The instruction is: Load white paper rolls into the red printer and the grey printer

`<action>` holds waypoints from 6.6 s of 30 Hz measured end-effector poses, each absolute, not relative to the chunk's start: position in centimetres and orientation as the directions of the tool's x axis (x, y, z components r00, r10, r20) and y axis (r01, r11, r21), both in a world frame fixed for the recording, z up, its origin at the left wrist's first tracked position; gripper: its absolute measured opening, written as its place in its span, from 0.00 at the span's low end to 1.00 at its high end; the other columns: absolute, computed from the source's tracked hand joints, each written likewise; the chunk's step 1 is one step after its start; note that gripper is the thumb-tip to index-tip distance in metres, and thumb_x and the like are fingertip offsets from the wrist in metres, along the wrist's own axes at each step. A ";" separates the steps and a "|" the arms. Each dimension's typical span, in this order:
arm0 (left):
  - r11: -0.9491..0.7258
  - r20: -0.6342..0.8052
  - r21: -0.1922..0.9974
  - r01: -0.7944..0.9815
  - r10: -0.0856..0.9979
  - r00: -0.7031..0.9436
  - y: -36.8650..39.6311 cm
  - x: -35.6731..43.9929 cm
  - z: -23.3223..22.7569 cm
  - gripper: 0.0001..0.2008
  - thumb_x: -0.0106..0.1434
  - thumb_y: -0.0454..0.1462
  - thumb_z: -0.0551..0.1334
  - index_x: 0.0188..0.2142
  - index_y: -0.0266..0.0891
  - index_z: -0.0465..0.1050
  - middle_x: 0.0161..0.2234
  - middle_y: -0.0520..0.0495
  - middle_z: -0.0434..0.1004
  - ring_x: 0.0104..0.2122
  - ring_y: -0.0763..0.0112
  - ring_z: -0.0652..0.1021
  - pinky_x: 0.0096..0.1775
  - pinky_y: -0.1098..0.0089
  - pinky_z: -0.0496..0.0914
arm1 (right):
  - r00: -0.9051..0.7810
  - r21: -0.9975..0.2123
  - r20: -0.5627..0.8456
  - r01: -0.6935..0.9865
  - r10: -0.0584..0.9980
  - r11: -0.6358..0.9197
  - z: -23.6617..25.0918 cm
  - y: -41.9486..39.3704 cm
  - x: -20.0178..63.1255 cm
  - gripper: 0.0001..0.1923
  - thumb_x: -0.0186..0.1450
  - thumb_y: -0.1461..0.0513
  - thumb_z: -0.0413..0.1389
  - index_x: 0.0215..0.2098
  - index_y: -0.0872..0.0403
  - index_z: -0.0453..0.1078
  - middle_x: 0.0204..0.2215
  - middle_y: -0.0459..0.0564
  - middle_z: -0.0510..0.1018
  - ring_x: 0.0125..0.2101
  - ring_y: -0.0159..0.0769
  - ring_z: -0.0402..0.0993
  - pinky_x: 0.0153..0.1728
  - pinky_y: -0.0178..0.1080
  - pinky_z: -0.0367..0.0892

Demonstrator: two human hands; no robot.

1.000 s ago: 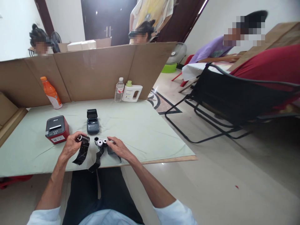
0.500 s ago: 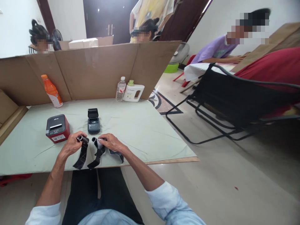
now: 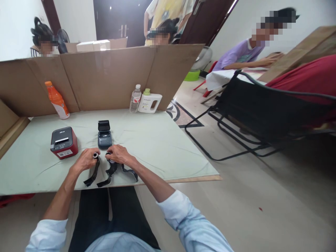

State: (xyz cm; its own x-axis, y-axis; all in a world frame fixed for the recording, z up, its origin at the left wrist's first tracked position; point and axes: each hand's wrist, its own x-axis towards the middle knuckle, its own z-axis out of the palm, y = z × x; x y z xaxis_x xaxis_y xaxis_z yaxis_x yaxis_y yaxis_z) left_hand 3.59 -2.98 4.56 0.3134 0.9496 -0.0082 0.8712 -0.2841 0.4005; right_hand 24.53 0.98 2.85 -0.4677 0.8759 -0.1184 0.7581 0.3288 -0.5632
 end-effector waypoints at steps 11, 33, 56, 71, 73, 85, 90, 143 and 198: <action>-0.326 0.097 0.550 0.769 0.939 0.329 -1.9 2.4 6.9 0.29 0.56 0.34 0.61 0.59 0.42 0.75 0.50 0.45 0.83 0.39 0.64 0.81 0.43 0.65 0.76 | -0.477 -0.871 0.115 0.374 0.871 0.320 3.5 3.3 24.9 0.11 0.63 0.58 0.60 0.36 0.54 0.83 0.28 0.44 0.81 0.30 0.33 0.74 0.33 0.33 0.65; -0.404 0.292 0.601 0.690 0.914 0.281 9.9 4.8 4.6 0.21 0.52 0.32 0.62 0.46 0.37 0.83 0.40 0.45 0.85 0.37 0.65 0.80 0.41 0.67 0.76 | -0.309 -0.648 0.372 0.588 0.875 0.483 2.0 5.9 25.3 0.22 0.66 0.71 0.52 0.53 0.50 0.80 0.46 0.52 0.81 0.45 0.39 0.77 0.50 0.39 0.72; -0.367 0.146 0.485 0.794 0.929 0.341 13.0 2.1 0.7 0.23 0.55 0.32 0.60 0.49 0.40 0.84 0.47 0.45 0.86 0.43 0.62 0.82 0.50 0.64 0.76 | -0.557 -0.268 0.226 0.753 0.799 0.601 -0.1 8.8 23.7 0.16 0.72 0.67 0.51 0.50 0.51 0.79 0.52 0.56 0.79 0.51 0.44 0.72 0.47 0.41 0.69; -0.303 0.261 0.671 0.676 0.951 0.167 13.9 1.2 0.1 0.40 0.53 0.35 0.67 0.66 0.40 0.65 0.65 0.35 0.66 0.52 0.56 0.77 0.50 0.57 0.77 | -0.663 -0.239 0.418 0.579 0.620 0.780 -1.6 7.8 24.7 0.11 0.73 0.64 0.56 0.49 0.51 0.79 0.49 0.56 0.77 0.47 0.42 0.71 0.47 0.41 0.68; -0.321 0.237 0.731 0.602 0.947 0.217 14.5 1.0 0.5 0.45 0.52 0.35 0.69 0.69 0.40 0.60 0.66 0.34 0.63 0.55 0.53 0.75 0.47 0.58 0.78 | -0.659 -0.243 0.424 0.577 0.621 0.780 -1.9 7.7 24.9 0.10 0.72 0.64 0.57 0.48 0.51 0.80 0.49 0.55 0.77 0.48 0.41 0.71 0.46 0.39 0.68; -0.492 0.167 0.470 0.733 0.865 0.473 9.6 -0.5 0.1 0.44 0.44 0.48 0.81 0.61 0.44 0.76 0.69 0.34 0.61 0.61 0.44 0.73 0.63 0.47 0.68 | -0.615 -0.296 0.422 0.602 0.666 0.742 -2.9 7.3 25.4 0.10 0.71 0.62 0.61 0.49 0.50 0.81 0.47 0.54 0.76 0.48 0.40 0.70 0.45 0.38 0.69; -0.453 0.157 0.420 0.786 0.889 0.429 8.4 0.0 -0.3 0.45 0.47 0.48 0.80 0.64 0.46 0.73 0.70 0.36 0.60 0.64 0.43 0.71 0.64 0.47 0.68 | -0.576 -0.346 0.417 0.615 0.703 0.709 -3.2 7.2 25.7 0.12 0.70 0.61 0.62 0.51 0.49 0.81 0.47 0.54 0.75 0.48 0.40 0.71 0.46 0.39 0.70; -0.562 0.068 0.424 0.711 0.802 0.593 13.1 16.0 -1.8 0.48 0.52 0.38 0.72 0.71 0.36 0.59 0.64 0.33 0.71 0.62 0.46 0.74 0.61 0.55 0.70 | 0.168 -0.877 0.368 0.390 0.914 0.282 -8.4 8.3 34.8 0.33 0.66 0.47 0.55 0.63 0.56 0.73 0.53 0.64 0.79 0.42 0.47 0.80 0.49 0.52 0.77; -0.223 0.141 0.861 0.458 0.968 0.206 2.3 -0.2 2.5 0.47 0.51 0.43 0.74 0.69 0.39 0.62 0.62 0.37 0.75 0.54 0.53 0.80 0.53 0.56 0.77 | -0.486 -0.957 0.250 0.010 0.838 0.291 -1.6 6.2 26.1 0.32 0.60 0.54 0.66 0.61 0.54 0.73 0.52 0.54 0.83 0.49 0.49 0.79 0.53 0.52 0.74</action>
